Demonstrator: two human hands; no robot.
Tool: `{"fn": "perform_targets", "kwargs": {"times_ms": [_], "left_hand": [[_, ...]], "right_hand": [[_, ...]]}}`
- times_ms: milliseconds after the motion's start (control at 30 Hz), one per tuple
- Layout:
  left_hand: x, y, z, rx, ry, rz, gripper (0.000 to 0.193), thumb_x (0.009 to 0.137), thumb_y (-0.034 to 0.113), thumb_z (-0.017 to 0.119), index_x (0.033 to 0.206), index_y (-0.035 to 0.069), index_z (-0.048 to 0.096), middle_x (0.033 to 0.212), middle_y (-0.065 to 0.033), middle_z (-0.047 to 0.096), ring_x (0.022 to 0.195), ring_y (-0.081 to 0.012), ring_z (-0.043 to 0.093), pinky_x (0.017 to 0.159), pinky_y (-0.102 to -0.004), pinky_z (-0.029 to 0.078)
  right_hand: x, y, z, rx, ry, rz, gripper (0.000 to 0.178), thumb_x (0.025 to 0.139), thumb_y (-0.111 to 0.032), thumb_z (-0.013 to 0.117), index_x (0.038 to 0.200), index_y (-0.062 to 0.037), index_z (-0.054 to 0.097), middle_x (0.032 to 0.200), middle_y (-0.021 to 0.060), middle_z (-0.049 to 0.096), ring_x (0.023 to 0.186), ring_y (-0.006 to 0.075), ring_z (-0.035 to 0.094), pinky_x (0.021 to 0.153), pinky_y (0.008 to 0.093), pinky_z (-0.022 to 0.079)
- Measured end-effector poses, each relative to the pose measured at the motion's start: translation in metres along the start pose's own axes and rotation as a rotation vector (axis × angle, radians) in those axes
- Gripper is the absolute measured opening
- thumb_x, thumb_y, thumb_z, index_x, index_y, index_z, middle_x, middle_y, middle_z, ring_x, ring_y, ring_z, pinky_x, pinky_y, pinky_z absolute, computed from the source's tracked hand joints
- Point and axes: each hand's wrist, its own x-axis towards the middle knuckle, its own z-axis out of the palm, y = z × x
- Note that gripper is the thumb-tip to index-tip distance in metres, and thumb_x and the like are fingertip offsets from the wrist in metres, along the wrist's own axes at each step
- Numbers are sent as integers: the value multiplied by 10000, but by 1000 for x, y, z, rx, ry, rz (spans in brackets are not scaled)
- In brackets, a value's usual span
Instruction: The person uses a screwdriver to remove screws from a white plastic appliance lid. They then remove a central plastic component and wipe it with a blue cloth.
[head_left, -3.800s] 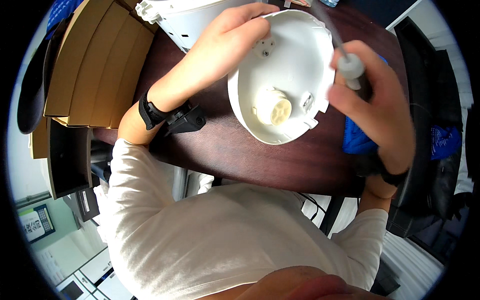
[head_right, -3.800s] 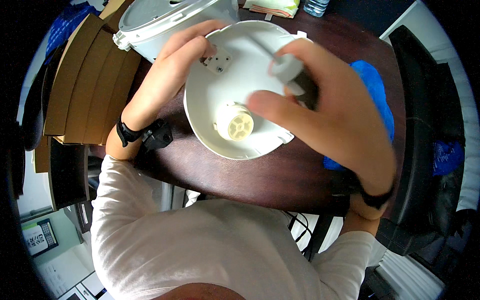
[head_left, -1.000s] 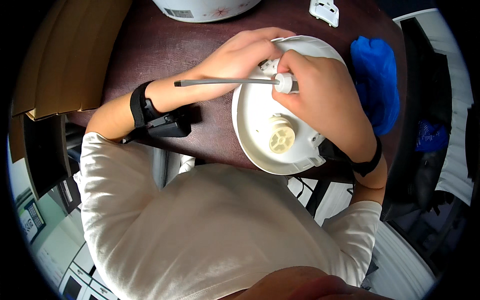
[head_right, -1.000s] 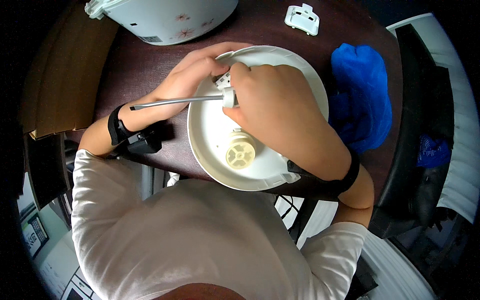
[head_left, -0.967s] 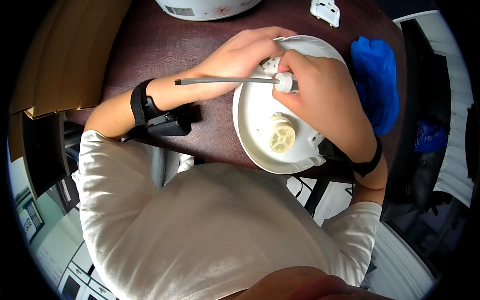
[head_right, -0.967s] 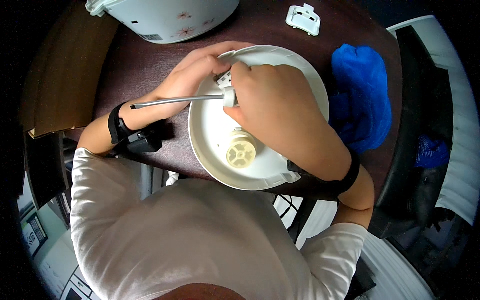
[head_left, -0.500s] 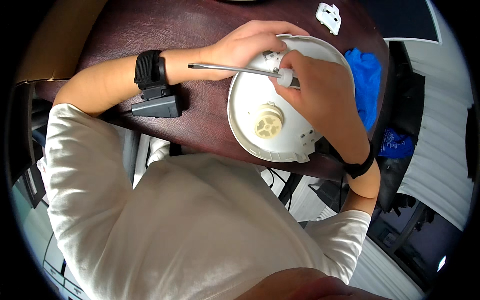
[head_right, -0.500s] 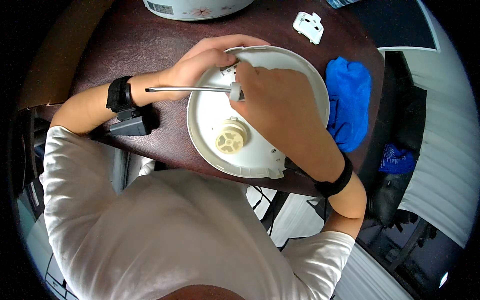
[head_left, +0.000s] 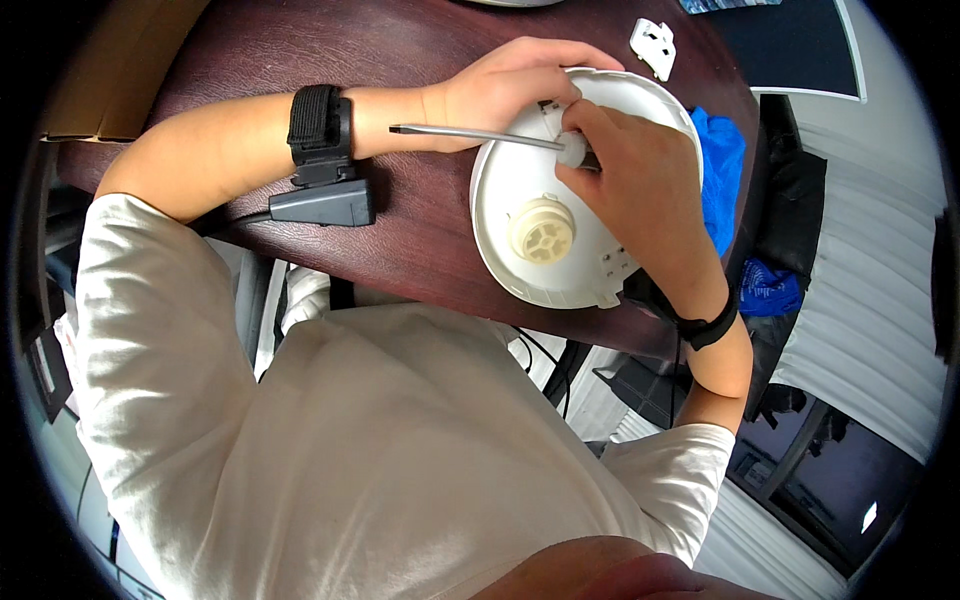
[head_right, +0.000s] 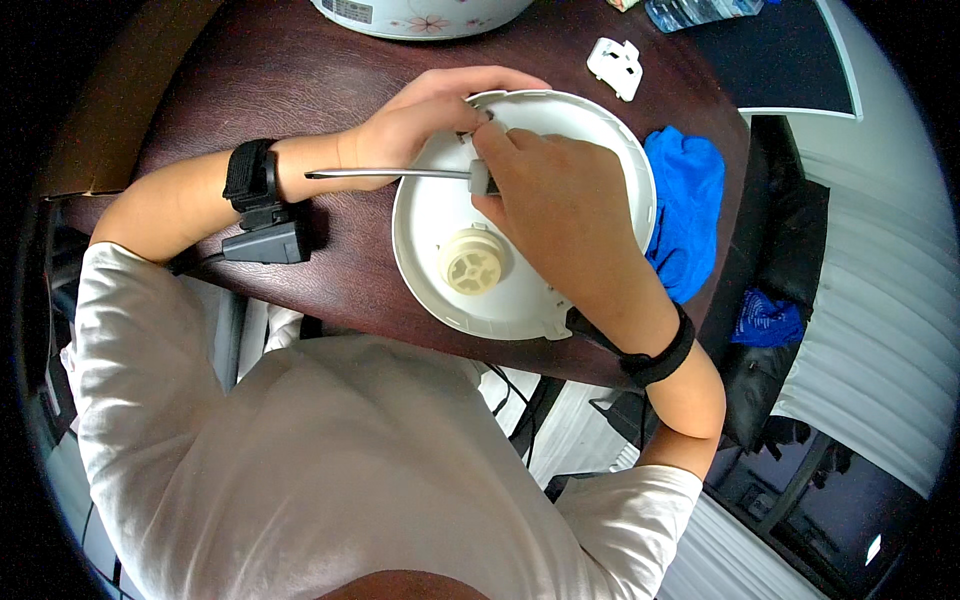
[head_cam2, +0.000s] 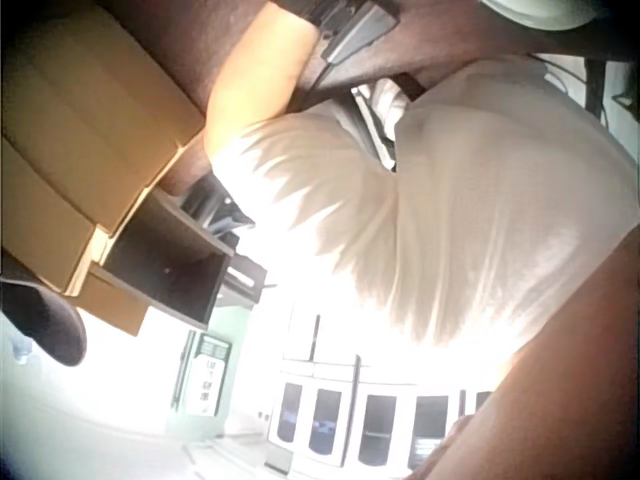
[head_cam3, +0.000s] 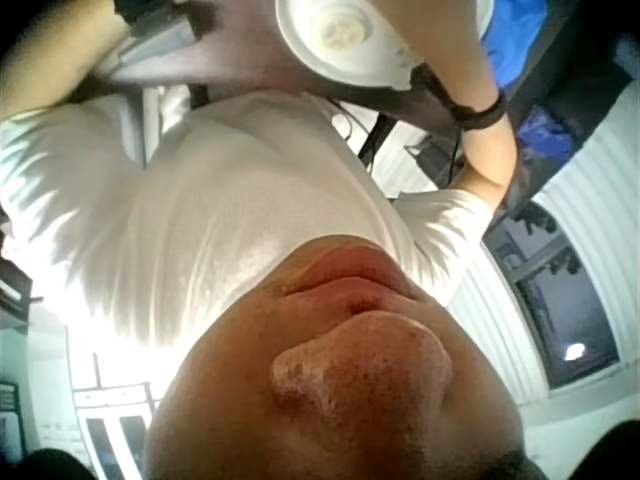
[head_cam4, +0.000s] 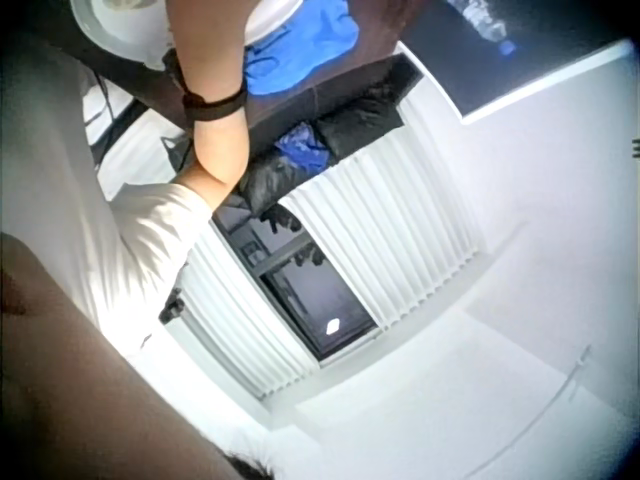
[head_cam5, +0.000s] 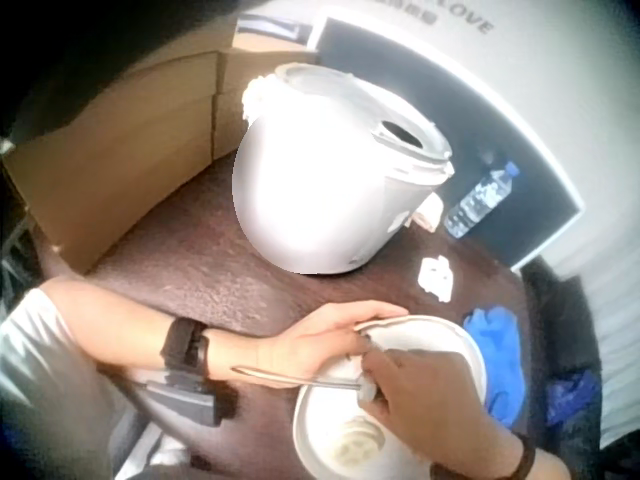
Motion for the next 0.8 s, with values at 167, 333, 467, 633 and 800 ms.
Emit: {"fn": "perform_targets", "kwargs": {"times_ms": [167, 333, 467, 633, 800], "left_hand": [[1, -1, 1, -66, 33, 5, 487, 819, 111, 373, 1275, -37, 458, 1225, -145, 548, 1121, -181, 518, 977, -301, 404], [0, 0, 0, -50, 51, 10, 487, 814, 104, 379, 1275, -34, 460, 1224, -138, 546, 1116, -168, 512, 980, -297, 395], [1, -3, 0, -89, 50, -10, 487, 810, 94, 386, 1274, -34, 462, 1221, -123, 547, 1102, -148, 510, 958, -287, 403], [0, 0, 1, -39, 85, 31, 456, 817, 94, 409, 1248, -35, 482, 1132, -102, 581, 1008, -125, 534, 879, -265, 432], [-4, 6, 0, 1, 80, -23, 509, 801, 126, 409, 1274, -56, 452, 1169, -127, 577, 1051, -148, 544, 915, -275, 431]], "right_hand": [[0, -2, -4, -61, -63, 61, 303, 726, -240, 706, 939, -82, 559, 753, 40, 620, 681, 211, 631, 560, 328, 464], [1, 1, 0, -89, -3, -15, 313, 716, -252, 707, 953, -100, 572, 766, 21, 612, 687, 202, 626, 562, 321, 460], [3, -3, -8, -203, -77, -26, 322, 706, -257, 712, 967, -123, 580, 771, 14, 611, 701, 195, 627, 575, 320, 463], [2, 5, -21, -112, -65, -8, 285, 697, -236, 723, 928, -114, 610, 725, 30, 617, 662, 213, 628, 563, 323, 468], [-1, 57, -50, 312, 108, 293, 137, 763, -170, 670, 810, -44, 642, 670, 39, 635, 590, 125, 593, 557, 253, 460]]}}
